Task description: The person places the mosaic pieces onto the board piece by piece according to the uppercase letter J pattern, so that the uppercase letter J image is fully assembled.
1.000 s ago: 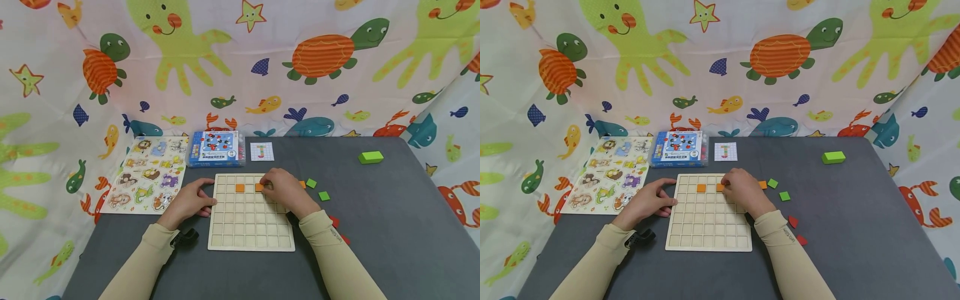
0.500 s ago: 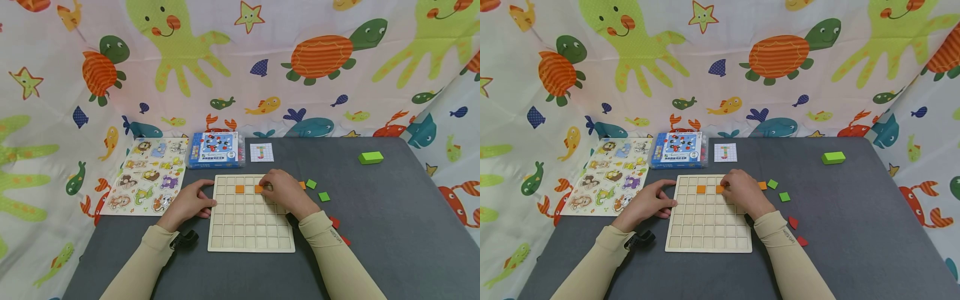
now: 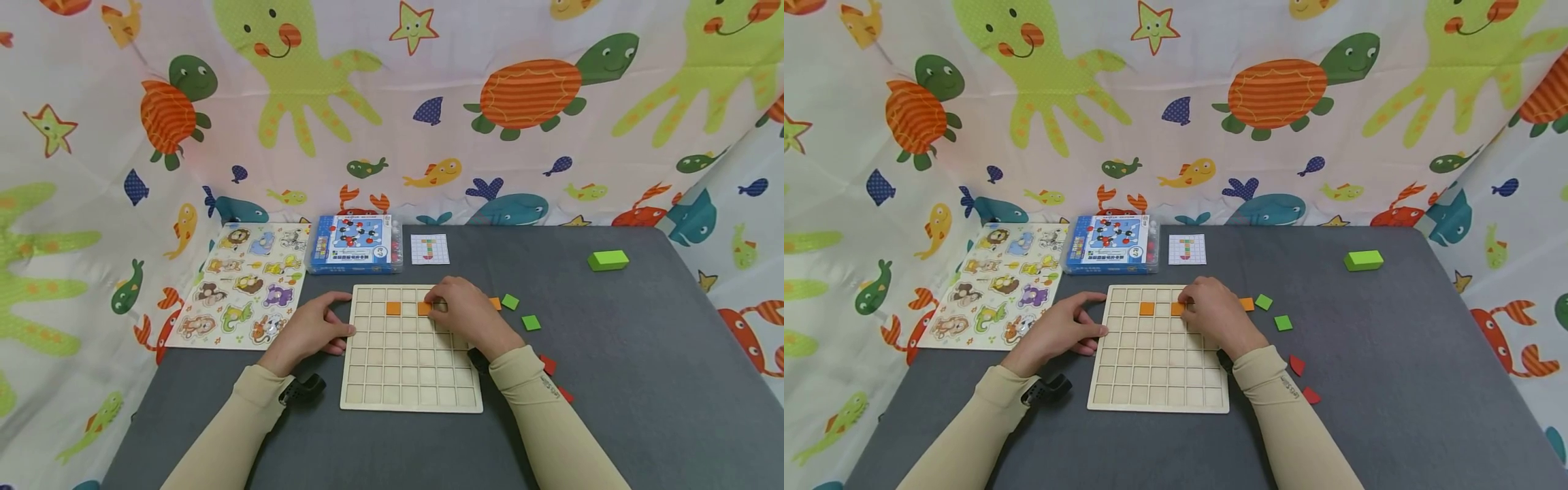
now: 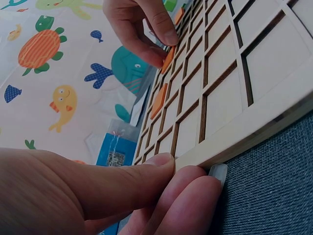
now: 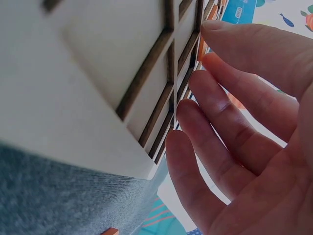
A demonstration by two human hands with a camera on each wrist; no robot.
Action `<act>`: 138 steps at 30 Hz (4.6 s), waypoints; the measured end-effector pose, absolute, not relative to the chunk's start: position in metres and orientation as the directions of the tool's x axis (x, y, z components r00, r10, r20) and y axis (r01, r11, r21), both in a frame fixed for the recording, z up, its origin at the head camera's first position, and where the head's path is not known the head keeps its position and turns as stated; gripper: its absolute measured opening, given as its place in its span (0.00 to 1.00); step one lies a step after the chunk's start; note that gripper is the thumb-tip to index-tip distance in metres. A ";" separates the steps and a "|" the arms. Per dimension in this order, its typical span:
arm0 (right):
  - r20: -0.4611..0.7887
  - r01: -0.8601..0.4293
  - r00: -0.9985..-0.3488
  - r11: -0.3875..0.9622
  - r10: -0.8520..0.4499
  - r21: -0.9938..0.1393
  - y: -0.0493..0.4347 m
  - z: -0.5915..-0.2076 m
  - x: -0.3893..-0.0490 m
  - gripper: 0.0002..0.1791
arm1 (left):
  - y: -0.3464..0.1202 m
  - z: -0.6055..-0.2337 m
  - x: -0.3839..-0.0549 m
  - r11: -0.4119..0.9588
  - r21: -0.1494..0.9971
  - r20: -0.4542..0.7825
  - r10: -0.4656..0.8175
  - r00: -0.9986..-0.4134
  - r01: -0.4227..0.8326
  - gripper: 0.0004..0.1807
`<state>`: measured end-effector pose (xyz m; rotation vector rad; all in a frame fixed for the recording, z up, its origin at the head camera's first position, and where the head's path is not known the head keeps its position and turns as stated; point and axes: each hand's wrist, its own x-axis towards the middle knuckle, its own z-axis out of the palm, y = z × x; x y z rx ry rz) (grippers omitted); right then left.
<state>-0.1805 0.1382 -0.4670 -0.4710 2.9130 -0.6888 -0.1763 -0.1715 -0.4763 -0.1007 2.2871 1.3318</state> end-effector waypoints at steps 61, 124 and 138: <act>-0.154 -0.044 -0.978 0.855 -0.144 -0.517 0.314 -0.465 -0.137 0.16 | -0.169 -0.476 -0.174 0.523 0.801 -0.433 0.173 -0.884 -0.290 0.39; -0.050 -0.273 -0.930 0.778 -0.363 -0.566 0.130 -0.470 -0.187 0.11 | -0.167 -0.481 -0.174 0.501 0.812 -0.432 0.174 -0.885 -0.298 0.38; -0.035 -0.300 -0.928 0.798 -0.372 -0.523 0.120 -0.474 -0.189 0.11 | -0.172 -0.481 -0.175 0.495 0.817 -0.430 0.179 -0.885 -0.296 0.39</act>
